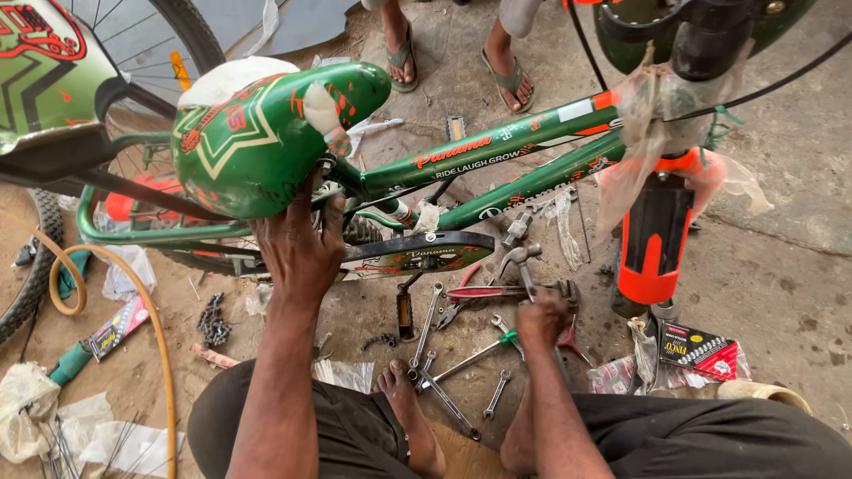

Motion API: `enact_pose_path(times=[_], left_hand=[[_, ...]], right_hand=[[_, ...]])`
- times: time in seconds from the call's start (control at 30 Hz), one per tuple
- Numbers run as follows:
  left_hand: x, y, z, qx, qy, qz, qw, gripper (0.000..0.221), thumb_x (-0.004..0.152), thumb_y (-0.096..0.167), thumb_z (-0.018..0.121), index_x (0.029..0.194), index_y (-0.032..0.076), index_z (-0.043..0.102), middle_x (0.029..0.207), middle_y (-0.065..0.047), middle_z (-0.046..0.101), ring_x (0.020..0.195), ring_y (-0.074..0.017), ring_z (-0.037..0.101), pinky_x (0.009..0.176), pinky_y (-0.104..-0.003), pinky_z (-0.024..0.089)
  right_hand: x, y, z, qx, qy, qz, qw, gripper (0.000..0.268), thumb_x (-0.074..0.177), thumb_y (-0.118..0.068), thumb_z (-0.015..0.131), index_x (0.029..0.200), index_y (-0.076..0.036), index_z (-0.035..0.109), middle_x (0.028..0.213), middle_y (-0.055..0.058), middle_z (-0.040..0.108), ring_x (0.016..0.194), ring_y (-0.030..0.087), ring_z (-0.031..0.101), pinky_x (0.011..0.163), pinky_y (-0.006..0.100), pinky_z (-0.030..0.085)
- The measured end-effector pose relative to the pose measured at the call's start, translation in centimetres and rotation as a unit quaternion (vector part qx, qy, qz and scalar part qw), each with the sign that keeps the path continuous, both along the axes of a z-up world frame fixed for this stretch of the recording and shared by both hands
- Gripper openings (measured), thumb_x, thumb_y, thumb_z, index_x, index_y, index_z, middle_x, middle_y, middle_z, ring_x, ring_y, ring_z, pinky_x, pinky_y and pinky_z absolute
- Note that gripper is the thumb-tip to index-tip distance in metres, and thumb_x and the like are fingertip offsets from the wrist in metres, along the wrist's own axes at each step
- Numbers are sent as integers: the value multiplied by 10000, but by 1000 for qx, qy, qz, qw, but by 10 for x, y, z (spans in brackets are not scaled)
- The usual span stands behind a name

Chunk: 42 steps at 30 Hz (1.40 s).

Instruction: The person is securing a bicycle seat onto a green frame using a wrench and a hammer, and wipes the seat with a cloth.

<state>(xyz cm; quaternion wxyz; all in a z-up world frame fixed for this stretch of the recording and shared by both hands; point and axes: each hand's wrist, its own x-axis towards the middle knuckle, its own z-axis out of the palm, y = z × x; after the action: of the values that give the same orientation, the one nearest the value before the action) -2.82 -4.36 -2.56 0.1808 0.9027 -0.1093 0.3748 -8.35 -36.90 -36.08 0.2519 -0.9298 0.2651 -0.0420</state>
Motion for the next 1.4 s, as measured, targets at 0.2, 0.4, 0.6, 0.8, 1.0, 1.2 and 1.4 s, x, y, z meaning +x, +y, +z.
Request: enact_pose_path(times=[0.2,0.4,0.6,0.8,1.0,1.2,1.4], left_hand=[[14,13,-27,26,-119,11,992,228,920,97,772,1121,13,704,1169,-216,650,1123,-425,598,988,-545,469],[12,18,-30,-100,-55,3,993,121,953,96,763,918,-5,706,973,-150,679,945,-372,645,847,-480,516],[8,16,-14,-84,-78,-31,993,199,1075,146,665,1168,-29,689,1105,-197,688,1012,-419,627,872,-506,496],[17,21,18,-91,-30,-73,993,155,1047,238,800,1094,93,770,1005,-99,740,870,-338,691,730,-482,511],[25,38,21,-65,-78,-89,991,207,1005,194,814,1164,94,727,1122,-129,710,1007,-387,680,834,-501,539],[26,44,14,-54,-41,-66,995,315,820,70,745,1130,65,693,1088,-189,690,1005,-439,654,835,-542,532],[26,45,16,-84,31,-69,994,336,781,59,743,1115,66,707,1049,-180,698,947,-428,667,756,-532,537]], right_hand=[[-27,56,-50,50,-64,158,984,345,677,-43,693,1015,-59,761,1100,180,705,1052,347,646,931,455,515],[-61,89,-88,177,139,327,918,292,784,-74,625,1029,-116,778,1056,151,754,1017,326,713,911,419,567],[-92,78,-100,71,312,407,856,225,805,-235,682,978,-120,768,1051,171,746,996,352,727,885,454,577],[-104,94,-96,71,284,425,857,323,761,-339,766,969,-94,748,1048,167,728,1015,355,692,889,462,555],[-121,143,-87,-38,158,448,879,342,915,-272,613,1175,-60,681,1206,216,676,1091,376,659,904,504,548],[-42,131,36,195,321,452,809,289,901,-232,638,1155,-121,720,1017,128,748,904,282,701,822,436,569],[34,111,281,37,-61,433,899,80,887,-153,669,928,-110,723,870,110,734,797,284,718,693,406,562]])
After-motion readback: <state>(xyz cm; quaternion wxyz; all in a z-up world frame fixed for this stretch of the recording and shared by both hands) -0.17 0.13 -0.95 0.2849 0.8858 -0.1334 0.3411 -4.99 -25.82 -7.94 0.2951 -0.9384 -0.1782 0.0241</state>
